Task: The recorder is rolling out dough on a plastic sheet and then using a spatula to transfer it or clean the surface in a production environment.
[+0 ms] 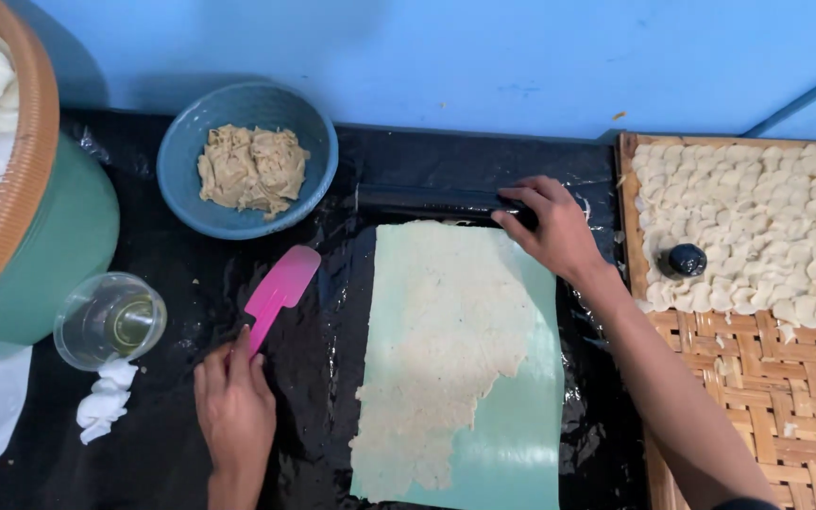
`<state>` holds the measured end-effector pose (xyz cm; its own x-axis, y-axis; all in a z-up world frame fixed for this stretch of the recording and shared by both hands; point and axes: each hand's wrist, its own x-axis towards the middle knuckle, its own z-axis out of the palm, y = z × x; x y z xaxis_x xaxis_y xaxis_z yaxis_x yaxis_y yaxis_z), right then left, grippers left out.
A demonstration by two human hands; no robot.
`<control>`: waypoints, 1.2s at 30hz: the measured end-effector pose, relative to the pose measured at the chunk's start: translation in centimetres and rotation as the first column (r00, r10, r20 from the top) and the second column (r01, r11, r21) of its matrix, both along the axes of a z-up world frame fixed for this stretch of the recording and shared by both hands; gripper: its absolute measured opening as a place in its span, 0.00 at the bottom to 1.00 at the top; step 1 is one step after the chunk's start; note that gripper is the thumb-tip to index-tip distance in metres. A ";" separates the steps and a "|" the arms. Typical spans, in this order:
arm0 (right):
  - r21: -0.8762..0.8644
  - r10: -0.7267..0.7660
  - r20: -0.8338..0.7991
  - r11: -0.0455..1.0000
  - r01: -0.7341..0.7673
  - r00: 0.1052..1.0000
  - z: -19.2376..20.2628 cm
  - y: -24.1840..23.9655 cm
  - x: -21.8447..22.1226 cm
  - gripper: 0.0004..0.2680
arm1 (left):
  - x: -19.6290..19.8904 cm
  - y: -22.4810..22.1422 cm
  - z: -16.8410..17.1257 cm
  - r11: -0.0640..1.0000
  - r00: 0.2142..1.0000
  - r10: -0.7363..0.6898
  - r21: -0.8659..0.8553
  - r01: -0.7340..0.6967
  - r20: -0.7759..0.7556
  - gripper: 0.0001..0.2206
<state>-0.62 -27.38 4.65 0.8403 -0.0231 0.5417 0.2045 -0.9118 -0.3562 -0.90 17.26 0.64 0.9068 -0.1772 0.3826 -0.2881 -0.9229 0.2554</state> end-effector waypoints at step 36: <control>-0.310 -0.204 -0.079 0.935 0.170 0.976 -2.2 -3.8 5.1 0.12 | 10.4 -13.2 6.7 0.777 0.779 -0.627 0.089 0.623 0.015 0.12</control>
<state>4.43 -31.23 2.46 0.8903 -0.0359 0.4539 -0.0042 -0.9975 -0.0706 9.52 4.03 7.35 0.5704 -0.7288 0.3788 -0.8168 -0.5520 0.1678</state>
